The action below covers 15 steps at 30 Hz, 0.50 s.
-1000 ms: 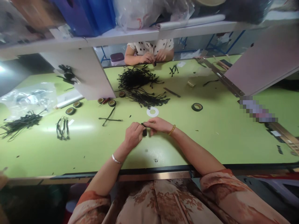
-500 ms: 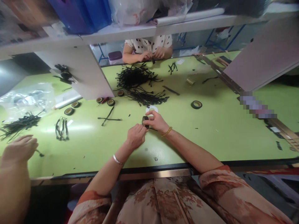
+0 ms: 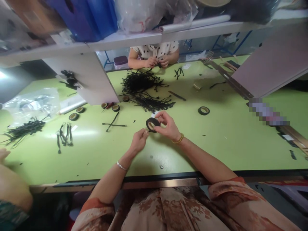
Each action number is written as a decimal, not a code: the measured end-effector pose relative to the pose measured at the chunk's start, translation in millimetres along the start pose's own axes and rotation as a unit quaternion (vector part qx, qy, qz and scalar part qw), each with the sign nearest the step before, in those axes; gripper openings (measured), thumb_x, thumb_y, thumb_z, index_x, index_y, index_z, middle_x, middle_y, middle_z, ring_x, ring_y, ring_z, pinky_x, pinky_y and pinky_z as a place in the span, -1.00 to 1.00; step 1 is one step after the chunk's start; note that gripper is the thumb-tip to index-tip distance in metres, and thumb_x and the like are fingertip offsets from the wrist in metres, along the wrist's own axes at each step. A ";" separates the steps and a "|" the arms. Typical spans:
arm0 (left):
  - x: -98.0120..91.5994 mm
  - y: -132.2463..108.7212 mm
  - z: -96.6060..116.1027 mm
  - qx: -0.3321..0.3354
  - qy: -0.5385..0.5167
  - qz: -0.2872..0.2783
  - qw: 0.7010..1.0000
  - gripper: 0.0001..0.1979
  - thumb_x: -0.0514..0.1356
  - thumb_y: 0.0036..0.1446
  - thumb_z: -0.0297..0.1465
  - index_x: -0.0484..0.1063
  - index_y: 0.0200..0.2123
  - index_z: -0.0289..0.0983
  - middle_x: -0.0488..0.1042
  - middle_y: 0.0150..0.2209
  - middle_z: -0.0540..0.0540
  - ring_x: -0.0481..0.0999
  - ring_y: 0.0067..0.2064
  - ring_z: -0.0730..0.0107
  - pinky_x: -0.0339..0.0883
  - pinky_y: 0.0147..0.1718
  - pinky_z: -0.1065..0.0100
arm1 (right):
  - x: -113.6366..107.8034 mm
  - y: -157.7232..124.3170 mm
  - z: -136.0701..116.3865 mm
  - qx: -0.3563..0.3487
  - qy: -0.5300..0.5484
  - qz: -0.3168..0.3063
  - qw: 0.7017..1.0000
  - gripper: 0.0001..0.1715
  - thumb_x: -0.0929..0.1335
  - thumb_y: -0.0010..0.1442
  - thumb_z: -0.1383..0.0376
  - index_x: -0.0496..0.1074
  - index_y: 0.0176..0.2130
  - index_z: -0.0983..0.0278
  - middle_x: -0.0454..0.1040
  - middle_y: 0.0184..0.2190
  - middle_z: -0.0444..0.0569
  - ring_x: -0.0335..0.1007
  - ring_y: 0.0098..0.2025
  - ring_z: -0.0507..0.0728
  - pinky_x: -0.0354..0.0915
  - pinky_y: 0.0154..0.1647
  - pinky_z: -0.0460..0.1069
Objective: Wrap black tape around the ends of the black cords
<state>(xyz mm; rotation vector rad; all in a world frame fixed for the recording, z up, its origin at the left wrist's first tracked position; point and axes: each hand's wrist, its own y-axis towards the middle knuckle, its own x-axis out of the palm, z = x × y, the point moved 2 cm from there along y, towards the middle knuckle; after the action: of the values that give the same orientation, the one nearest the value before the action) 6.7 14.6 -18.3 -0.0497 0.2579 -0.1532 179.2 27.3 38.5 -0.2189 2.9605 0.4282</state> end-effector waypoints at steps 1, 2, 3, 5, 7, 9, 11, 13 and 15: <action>-0.1 1.6 -1.6 -0.028 -0.047 -0.003 0.999 -0.63 0.20 0.12 -0.17 0.20 -0.57 -0.26 0.12 -0.62 0.09 0.04 -0.55 0.55 -0.09 -0.55 0.46 | 0.2 -1.6 -2.2 -0.024 -0.036 -0.005 0.999 -0.60 0.41 -0.03 0.26 0.23 -0.18 0.21 0.39 -0.51 -0.20 0.30 -0.47 0.04 0.23 -0.35 -0.02; -0.1 2.9 -2.9 -0.059 -0.095 -0.003 0.994 -0.62 0.19 0.12 -0.14 0.19 -0.56 -0.25 0.08 -0.62 0.11 0.00 -0.58 0.58 -0.14 -0.59 0.47 | 0.8 -3.1 -3.8 -0.046 -0.072 -0.014 0.996 -0.61 0.40 -0.02 0.27 0.24 -0.18 0.20 0.41 -0.49 -0.19 0.31 -0.46 0.05 0.23 -0.35 -0.02; -0.2 3.9 -3.8 -0.092 -0.142 -0.003 0.985 -0.61 0.19 0.12 -0.12 0.17 -0.55 -0.25 0.03 -0.63 0.14 -0.06 -0.61 0.61 -0.19 -0.62 0.49 | 1.8 -4.4 -4.9 -0.064 -0.108 -0.027 0.992 -0.61 0.40 -0.03 0.28 0.25 -0.17 0.20 0.42 -0.48 -0.18 0.31 -0.47 0.05 0.23 -0.36 -0.02; -1.2 5.3 -3.4 -0.144 -0.227 -0.005 0.963 -0.60 0.22 0.10 -0.12 0.15 -0.53 -0.24 -0.05 -0.64 0.18 -0.15 -0.64 0.66 -0.29 -0.66 0.51 | 3.9 -6.1 -5.2 -0.091 -0.168 -0.055 0.980 -0.62 0.38 -0.04 0.31 0.28 -0.16 0.20 0.43 -0.48 -0.17 0.30 -0.48 0.05 0.22 -0.37 -0.02; -3.9 6.1 -0.6 -0.164 -0.296 -0.019 0.941 -0.59 0.27 0.05 -0.14 0.13 -0.52 -0.24 -0.10 -0.64 0.21 -0.18 -0.65 0.69 -0.32 -0.68 0.53 | 5.0 -6.1 -3.4 -0.108 -0.209 -0.076 0.969 -0.63 0.35 -0.05 0.33 0.29 -0.17 0.20 0.44 -0.48 -0.16 0.30 -0.48 0.05 0.22 -0.37 -0.02; -7.6 6.3 2.8 -0.166 -0.343 -0.037 0.924 -0.56 0.30 0.01 -0.13 0.12 -0.53 -0.25 -0.11 -0.65 0.22 -0.16 -0.66 0.71 -0.31 -0.70 0.54 | 4.6 -4.2 0.0 -0.117 -0.238 -0.086 0.960 -0.64 0.34 -0.07 0.34 0.30 -0.19 0.21 0.46 -0.47 -0.15 0.31 -0.47 0.06 0.22 -0.35 -0.02; -11.3 6.0 5.3 -0.161 -0.358 -0.046 0.919 -0.54 0.33 -0.02 -0.10 0.15 -0.54 -0.26 -0.11 -0.66 0.22 -0.15 -0.67 0.72 -0.30 -0.72 0.55 | 3.1 -1.3 4.7 -0.120 -0.254 -0.095 0.955 -0.66 0.33 -0.08 0.34 0.31 -0.21 0.22 0.49 -0.45 -0.12 0.34 -0.43 0.08 0.23 -0.32 -0.02; -13.7 5.6 6.3 -0.145 -0.350 -0.046 0.924 -0.55 0.34 -0.03 -0.09 0.19 -0.52 -0.27 -0.11 -0.67 0.23 -0.15 -0.68 0.72 -0.29 -0.72 0.56 | 1.7 1.5 10.3 -0.120 -0.261 -0.111 0.951 -0.69 0.34 -0.11 0.35 0.33 -0.25 0.23 0.50 -0.43 -0.08 0.37 -0.38 0.11 0.24 -0.28 -0.01; -14.3 5.4 6.0 -0.126 -0.334 -0.048 0.933 -0.56 0.36 -0.05 -0.10 0.22 -0.49 -0.27 -0.08 -0.68 0.23 -0.14 -0.68 0.73 -0.29 -0.71 0.57 | 0.8 3.5 16.5 -0.112 -0.257 -0.128 0.951 -0.71 0.35 -0.12 0.37 0.35 -0.29 0.24 0.51 -0.41 -0.06 0.38 -0.35 0.12 0.25 -0.25 0.00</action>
<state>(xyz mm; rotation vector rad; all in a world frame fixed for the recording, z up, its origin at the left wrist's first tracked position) -4.6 22.3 -9.3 -0.3630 -0.4102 -0.1905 179.8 35.3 23.7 -0.4366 2.3358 0.6672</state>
